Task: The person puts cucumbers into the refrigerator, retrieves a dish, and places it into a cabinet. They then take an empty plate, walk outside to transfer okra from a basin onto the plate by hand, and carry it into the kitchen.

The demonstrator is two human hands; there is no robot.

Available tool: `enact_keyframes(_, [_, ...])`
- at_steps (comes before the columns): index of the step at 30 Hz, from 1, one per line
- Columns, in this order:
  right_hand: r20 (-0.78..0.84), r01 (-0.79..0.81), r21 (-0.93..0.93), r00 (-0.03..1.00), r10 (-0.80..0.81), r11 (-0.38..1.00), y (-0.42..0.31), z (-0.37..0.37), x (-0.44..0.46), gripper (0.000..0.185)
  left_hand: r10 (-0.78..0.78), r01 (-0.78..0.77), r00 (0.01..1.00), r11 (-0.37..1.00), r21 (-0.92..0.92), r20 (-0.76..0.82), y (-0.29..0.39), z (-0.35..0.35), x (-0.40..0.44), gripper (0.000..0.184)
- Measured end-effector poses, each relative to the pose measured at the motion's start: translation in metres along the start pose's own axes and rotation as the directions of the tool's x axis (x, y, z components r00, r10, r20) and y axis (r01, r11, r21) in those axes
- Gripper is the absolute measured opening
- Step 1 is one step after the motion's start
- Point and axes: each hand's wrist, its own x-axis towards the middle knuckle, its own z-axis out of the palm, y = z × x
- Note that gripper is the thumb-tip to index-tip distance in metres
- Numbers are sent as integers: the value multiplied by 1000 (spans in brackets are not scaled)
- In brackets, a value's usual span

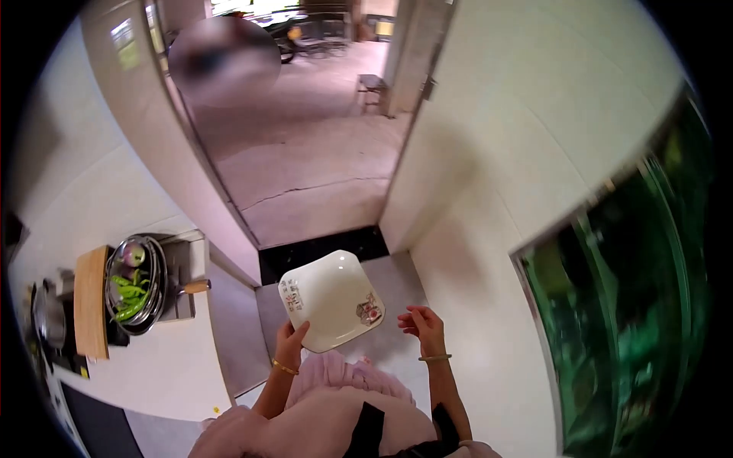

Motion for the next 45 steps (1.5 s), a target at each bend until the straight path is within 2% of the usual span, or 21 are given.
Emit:
enact_keyframes(4, [295, -25, -27, 955, 32, 999, -31, 43, 107, 19, 87, -107, 963, 992, -66, -256, 16, 9, 30, 30])
enact_keyframes(8, [449, -75, -93, 887, 109, 993, -35, 100, 198, 18, 89, -131, 892, 989, -65, -443, 24, 0, 82, 31])
enact_keyframes(9, [488, -59, -114, 866, 108, 992, -33, 117, 222, 17, 139, -181, 873, 982, -46, -467, 28, -4, 102, 32])
enact_keyframes(12, [526, -75, -227, 830, 187, 971, -42, 153, 286, 18, 113, -161, 848, 986, -49, -518, 51, 0, 161, 32])
enact_keyframes(14, [564, -28, -257, 808, 173, 966, -61, 170, 322, 18, 132, -207, 847, 974, -91, -514, 67, 6, 206, 32])
enact_keyframes(16, [568, -13, -229, 810, 145, 973, -81, 180, 362, 18, 186, -243, 843, 969, -48, -505, 82, 13, 252, 33])
enact_keyframes(18, [512, 12, -224, 852, 107, 974, -108, 186, 399, 18, 223, -297, 849, 951, -84, -480, 104, 32, 297, 35])
enact_keyframes(20, [427, -4, -210, 899, 96, 978, -121, 188, 435, 17, 208, -301, 854, 945, -125, -478, 117, 44, 335, 36])
enact_keyframes(22, [410, -17, -195, 907, 98, 981, -123, 193, 478, 16, 128, -224, 878, 962, -159, -461, 129, 54, 376, 36])
enact_keyframes(23, [376, -25, -184, 922, 94, 983, -124, 197, 500, 16, 162, -287, 868, 935, -209, -470, 135, 62, 395, 34])
enact_keyframes(26, [419, -20, -132, 905, 74, 991, -131, 218, 560, 16, 154, -267, 857, 949, -169, -492, 138, 68, 445, 39])
enact_keyframes(27, [447, -9, -133, 892, 68, 991, -135, 227, 580, 16, 92, -219, 851, 957, -191, -517, 147, 71, 454, 38])
enact_keyframes(31, [483, -55, -122, 869, 108, 991, -159, 275, 659, 17, 92, -319, 774, 911, -261, -626, 171, 77, 506, 35])
enact_keyframes(35, [548, -47, -201, 822, 153, 978, -171, 340, 715, 16, 122, -427, 694, 863, -270, -710, 189, 65, 543, 36])
enact_keyframes(38, [633, -57, -225, 750, 190, 973, -158, 389, 749, 16, 150, -512, 616, 823, -248, -773, 202, 50, 576, 37])
enact_keyframes(40, [664, -72, -243, 714, 220, 967, -142, 424, 766, 16, 115, -529, 578, 807, -263, -808, 206, 30, 595, 39])
enact_keyframes(42, [692, -71, -271, 678, 246, 960, -122, 456, 782, 16, 72, -523, 577, 798, -300, -814, 207, 5, 614, 40])
enact_keyframes(45, [755, -36, -301, 601, 261, 953, -93, 521, 819, 16, 79, -556, 478, 798, -232, -875, 213, -43, 661, 41])
